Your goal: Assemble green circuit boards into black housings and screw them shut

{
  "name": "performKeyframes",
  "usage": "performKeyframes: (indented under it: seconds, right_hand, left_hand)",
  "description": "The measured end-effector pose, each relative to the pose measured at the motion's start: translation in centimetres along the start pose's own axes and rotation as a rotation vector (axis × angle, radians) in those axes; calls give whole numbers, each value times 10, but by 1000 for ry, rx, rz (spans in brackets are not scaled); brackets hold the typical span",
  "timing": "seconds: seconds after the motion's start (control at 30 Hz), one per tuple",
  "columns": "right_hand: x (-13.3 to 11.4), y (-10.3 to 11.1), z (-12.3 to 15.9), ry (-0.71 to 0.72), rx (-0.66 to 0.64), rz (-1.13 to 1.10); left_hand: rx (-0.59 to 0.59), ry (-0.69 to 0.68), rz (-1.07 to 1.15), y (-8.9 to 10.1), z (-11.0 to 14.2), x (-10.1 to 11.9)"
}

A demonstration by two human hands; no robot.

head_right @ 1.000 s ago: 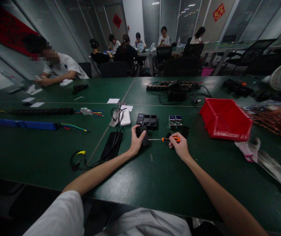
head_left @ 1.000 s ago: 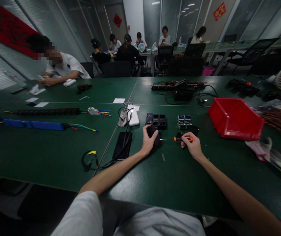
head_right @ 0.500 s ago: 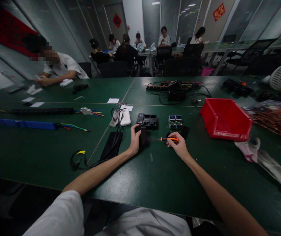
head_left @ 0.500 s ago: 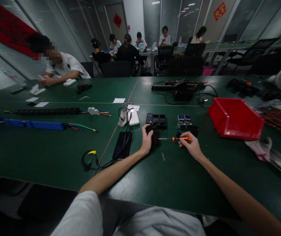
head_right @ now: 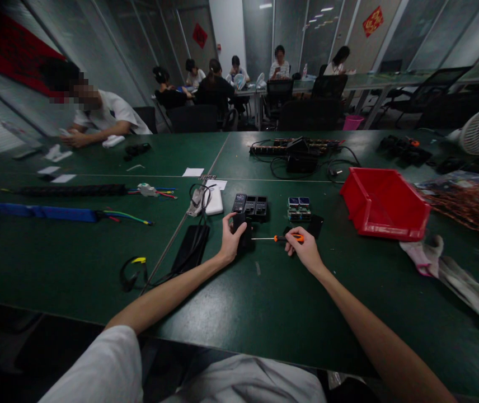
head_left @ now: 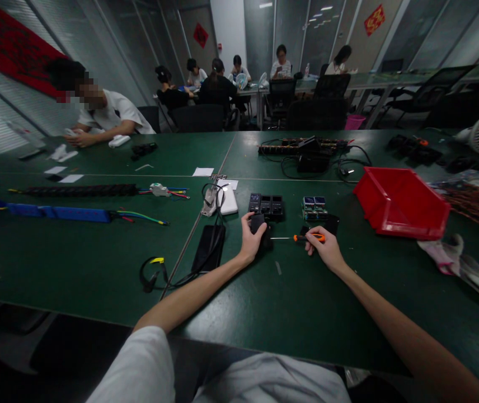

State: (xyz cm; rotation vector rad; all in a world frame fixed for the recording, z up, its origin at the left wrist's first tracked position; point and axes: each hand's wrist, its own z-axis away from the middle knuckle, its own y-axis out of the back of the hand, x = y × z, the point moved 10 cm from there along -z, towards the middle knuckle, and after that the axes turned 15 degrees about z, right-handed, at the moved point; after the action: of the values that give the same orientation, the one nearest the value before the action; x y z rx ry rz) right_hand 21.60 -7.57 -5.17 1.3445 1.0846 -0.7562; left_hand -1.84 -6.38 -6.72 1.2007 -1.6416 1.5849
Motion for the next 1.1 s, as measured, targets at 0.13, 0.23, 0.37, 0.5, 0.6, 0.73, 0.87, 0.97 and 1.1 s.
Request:
performKeyframes:
  seconds: [0.13, 0.23, 0.37, 0.5, 0.6, 0.73, 0.87, 0.97, 1.1]
  right_hand:
    - [6, 2, -2, -9, 26, -62]
    - [5, 5, -2, 6, 42, -99]
    - [3, 8, -1, 16, 64, -136]
    - [2, 8, -1, 25, 75, -132]
    - [0, 9, 0, 33, 85, -123]
    - [-1, 11, 1, 17, 112, -111]
    - [-2, 14, 1, 13, 145, -117]
    - [0, 15, 1, 6, 154, -127]
    - [0, 15, 1, 25, 167, -136]
  left_hand:
    - [-14, 60, 74, -4, 0, -5]
    - [-22, 55, 74, -6, 0, -3]
    - [-67, 39, 32, -11, 1, 1]
    - [-106, 131, 106, -15, 2, -8]
    - [-100, 193, 209, -16, 3, -15]
    - [-127, 223, 238, -18, 5, -16]
    - [-143, 211, 229, -19, 5, -14]
    - [-128, 191, 202, -17, 2, -14]
    - [-103, 212, 165, -15, 1, -18]
